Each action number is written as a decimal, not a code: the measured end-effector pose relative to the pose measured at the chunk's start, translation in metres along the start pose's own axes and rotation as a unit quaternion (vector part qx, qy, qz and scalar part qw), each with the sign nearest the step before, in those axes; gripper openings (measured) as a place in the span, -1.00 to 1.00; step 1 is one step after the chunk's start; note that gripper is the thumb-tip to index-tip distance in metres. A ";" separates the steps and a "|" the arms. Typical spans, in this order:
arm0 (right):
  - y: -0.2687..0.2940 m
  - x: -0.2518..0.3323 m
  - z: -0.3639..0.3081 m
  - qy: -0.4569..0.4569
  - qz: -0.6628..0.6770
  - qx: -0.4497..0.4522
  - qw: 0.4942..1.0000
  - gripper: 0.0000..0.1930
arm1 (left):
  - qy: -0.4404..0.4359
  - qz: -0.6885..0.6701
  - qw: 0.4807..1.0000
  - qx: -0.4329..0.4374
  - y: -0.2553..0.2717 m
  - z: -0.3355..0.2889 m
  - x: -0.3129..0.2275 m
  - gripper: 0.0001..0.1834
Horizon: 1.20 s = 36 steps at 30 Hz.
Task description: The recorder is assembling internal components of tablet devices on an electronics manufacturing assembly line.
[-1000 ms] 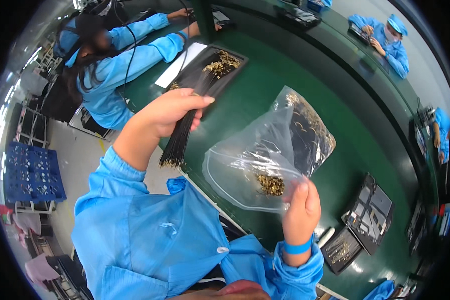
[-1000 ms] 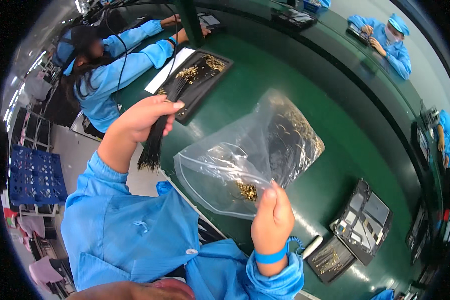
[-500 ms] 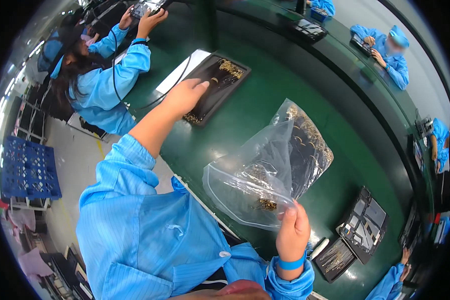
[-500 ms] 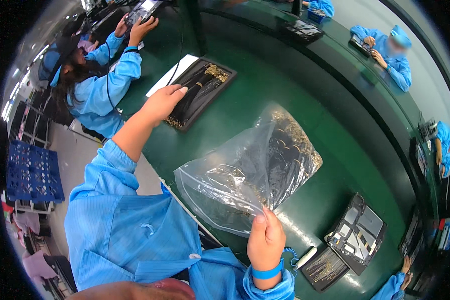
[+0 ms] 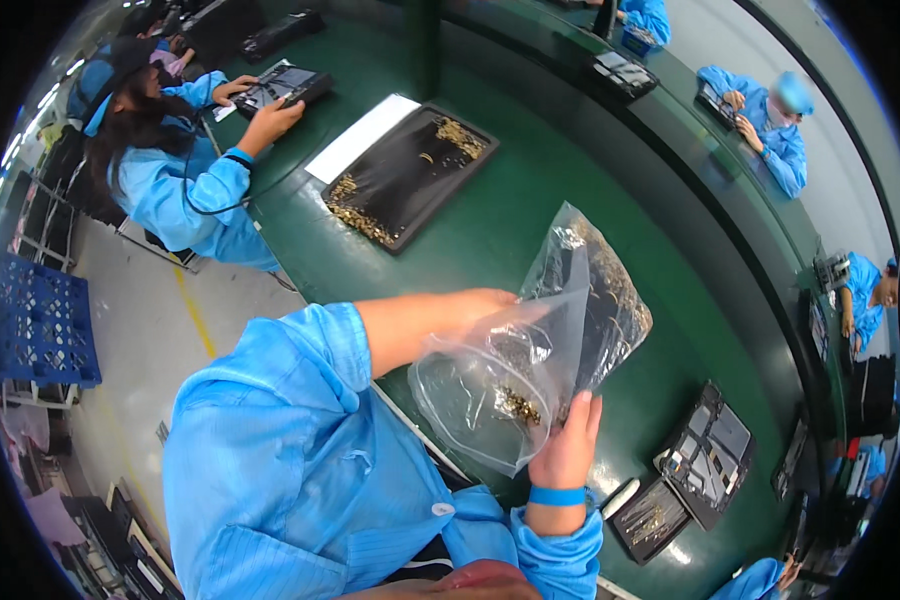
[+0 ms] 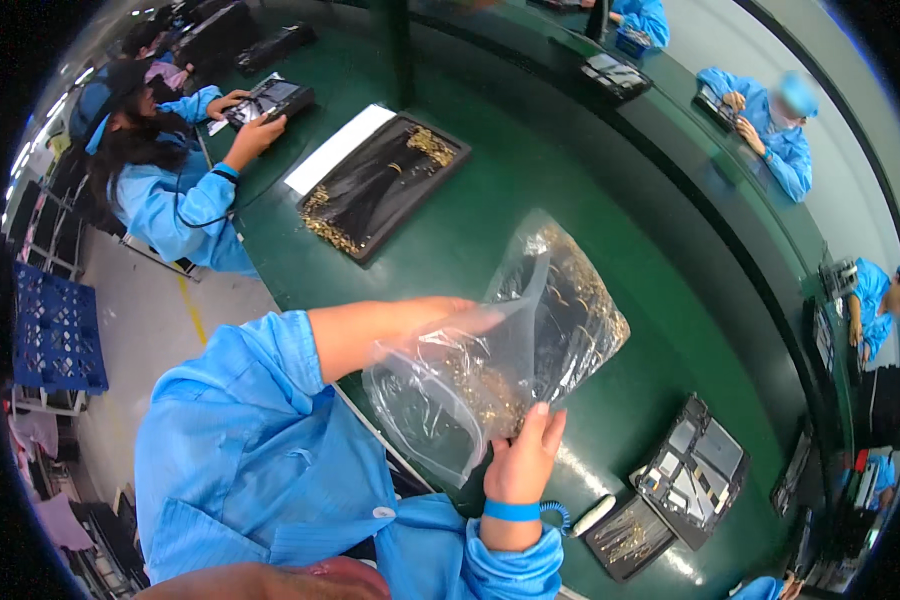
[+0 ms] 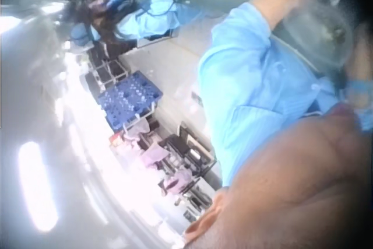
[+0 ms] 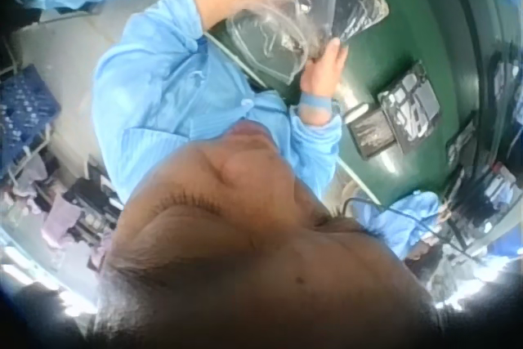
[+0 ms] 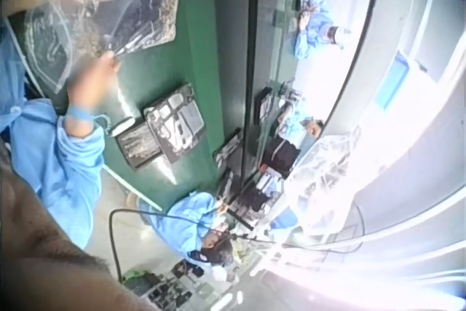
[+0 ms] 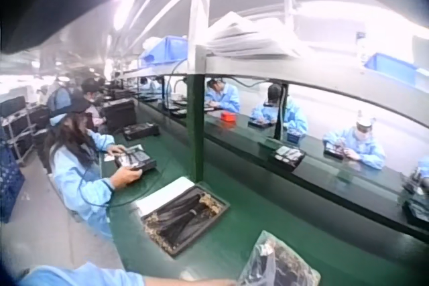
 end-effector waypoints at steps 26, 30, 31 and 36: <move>0.026 -0.028 0.015 0.052 -0.153 -0.094 0.982 -0.58 | 0.009 0.629 0.684 -0.368 -0.007 0.076 -0.063 -0.65; 0.027 -0.031 0.022 0.051 -0.166 -0.094 0.980 -0.59 | -0.030 0.634 0.670 -0.384 0.005 0.084 -0.056 -0.66; 0.032 -0.036 0.026 0.048 -0.135 -0.082 0.986 -0.59 | -0.031 0.609 0.693 -0.384 0.011 0.083 -0.058 -0.64; 0.026 -0.011 0.023 0.006 -0.001 -0.057 0.998 -0.45 | -0.021 0.523 0.813 -0.254 0.022 0.067 -0.060 -0.49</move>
Point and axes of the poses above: each hand's wrist, its own z-axis towards the middle knuckle, its own y-axis out of the back of the hand, x = y × z, the point moved 2 cm from there along z, towards the middle knuckle, and after that the axes turned 6 degrees about x, right-handed, at the moved point
